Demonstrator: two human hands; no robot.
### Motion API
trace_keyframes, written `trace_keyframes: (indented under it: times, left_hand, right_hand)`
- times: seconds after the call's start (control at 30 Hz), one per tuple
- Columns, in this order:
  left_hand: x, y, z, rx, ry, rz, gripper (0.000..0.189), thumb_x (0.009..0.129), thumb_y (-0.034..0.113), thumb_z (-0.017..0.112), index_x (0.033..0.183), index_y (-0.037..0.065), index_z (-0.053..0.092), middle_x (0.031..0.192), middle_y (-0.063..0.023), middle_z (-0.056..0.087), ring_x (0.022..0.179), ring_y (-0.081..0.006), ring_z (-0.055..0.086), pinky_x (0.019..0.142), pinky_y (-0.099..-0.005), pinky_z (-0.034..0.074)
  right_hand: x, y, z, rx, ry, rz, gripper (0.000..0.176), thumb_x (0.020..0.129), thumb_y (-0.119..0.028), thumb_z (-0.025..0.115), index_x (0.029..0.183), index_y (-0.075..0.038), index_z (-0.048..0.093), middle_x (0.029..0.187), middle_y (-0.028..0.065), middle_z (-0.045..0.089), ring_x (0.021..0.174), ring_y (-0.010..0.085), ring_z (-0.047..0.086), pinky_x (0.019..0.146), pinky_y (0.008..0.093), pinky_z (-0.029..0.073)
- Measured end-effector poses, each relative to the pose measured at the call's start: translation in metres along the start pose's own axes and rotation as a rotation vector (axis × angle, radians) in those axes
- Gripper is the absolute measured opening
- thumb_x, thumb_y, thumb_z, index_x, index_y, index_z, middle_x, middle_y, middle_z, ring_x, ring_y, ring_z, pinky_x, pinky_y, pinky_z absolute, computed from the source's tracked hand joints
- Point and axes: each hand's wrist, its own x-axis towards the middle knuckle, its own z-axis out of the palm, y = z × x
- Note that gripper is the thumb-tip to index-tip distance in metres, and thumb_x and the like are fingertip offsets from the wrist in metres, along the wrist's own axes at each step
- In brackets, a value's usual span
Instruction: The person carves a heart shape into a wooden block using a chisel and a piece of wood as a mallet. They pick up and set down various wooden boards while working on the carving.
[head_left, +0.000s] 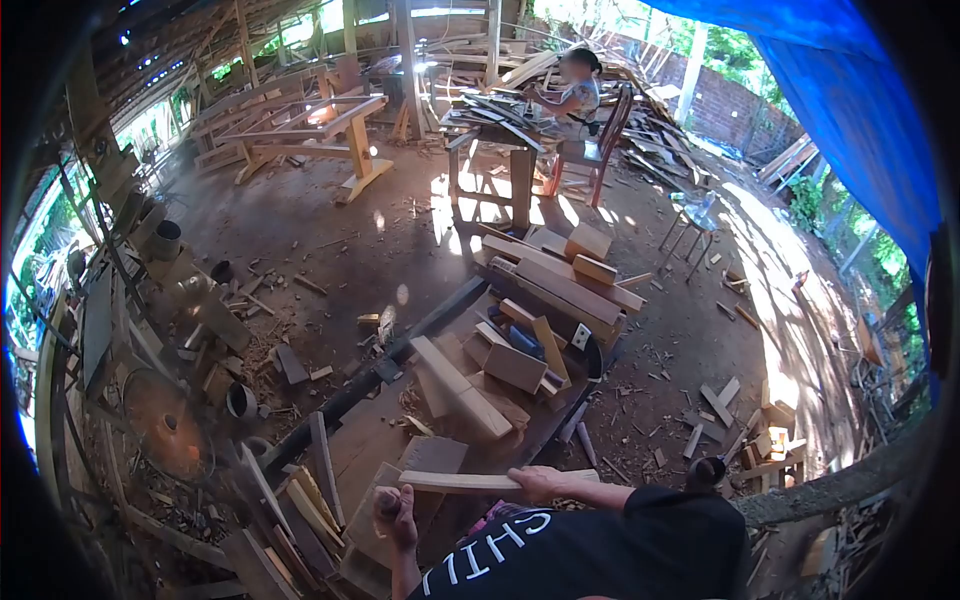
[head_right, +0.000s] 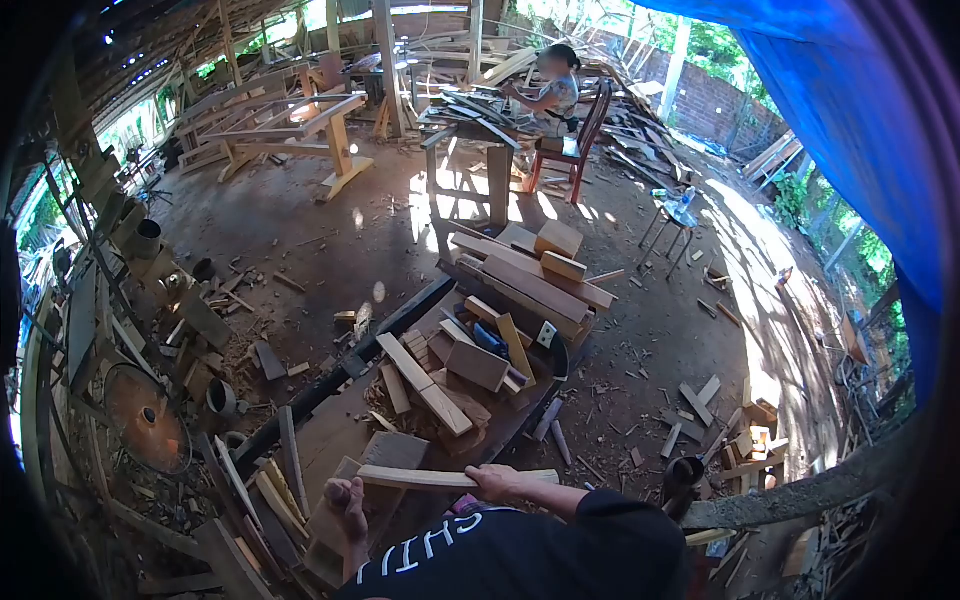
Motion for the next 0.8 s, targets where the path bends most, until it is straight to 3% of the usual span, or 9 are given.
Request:
trace_keyframes:
  times: [0.13, 0.2, 0.47, 0.8]
  left_hand:
    - [-0.003, -0.007, 0.007, 0.025, 0.014, -0.033, 0.030, 0.089, 0.009, 0.073, 0.077, 0.011, 0.045, 0.072, 0.0057, 0.039, 0.066, -0.0058, 0.039, 0.063, -0.0208, 0.036]
    - [-0.004, -0.014, 0.011, 0.077, 0.020, 0.051, 0.027, 0.090, 0.013, 0.073, 0.078, 0.012, 0.049, 0.075, 0.0060, 0.042, 0.069, -0.0056, 0.043, 0.064, -0.0219, 0.037]
    - [-0.012, -0.003, 0.037, 0.171, 0.006, 0.129, 0.033, 0.086, 0.007, 0.075, 0.075, 0.009, 0.044, 0.072, 0.0031, 0.040, 0.066, -0.0072, 0.039, 0.060, -0.0231, 0.035]
    - [-0.008, -0.009, 0.045, 0.174, 0.056, 0.203, 0.035, 0.084, 0.005, 0.076, 0.073, 0.009, 0.043, 0.067, 0.0044, 0.038, 0.060, -0.0081, 0.036, 0.056, -0.0243, 0.034]
  right_hand:
    - [0.017, 0.012, 0.008, 0.017, -0.011, -0.043, 0.034, 0.084, -0.019, 0.062, 0.114, -0.007, 0.052, 0.095, 0.0226, 0.065, 0.096, 0.0411, 0.064, 0.081, 0.0506, 0.050]
    - [0.022, 0.016, 0.010, 0.017, -0.033, -0.058, 0.035, 0.083, -0.018, 0.063, 0.114, -0.006, 0.052, 0.095, 0.0224, 0.065, 0.096, 0.0411, 0.064, 0.080, 0.0507, 0.050]
    - [0.035, 0.012, 0.000, 0.086, -0.117, -0.095, 0.051, 0.081, -0.033, 0.074, 0.117, -0.008, 0.048, 0.097, 0.0222, 0.066, 0.097, 0.0412, 0.065, 0.081, 0.0503, 0.051]
    - [0.047, 0.016, -0.006, 0.079, -0.163, -0.092, 0.058, 0.080, -0.041, 0.074, 0.119, -0.008, 0.047, 0.100, 0.0233, 0.067, 0.098, 0.0418, 0.065, 0.083, 0.0506, 0.052]
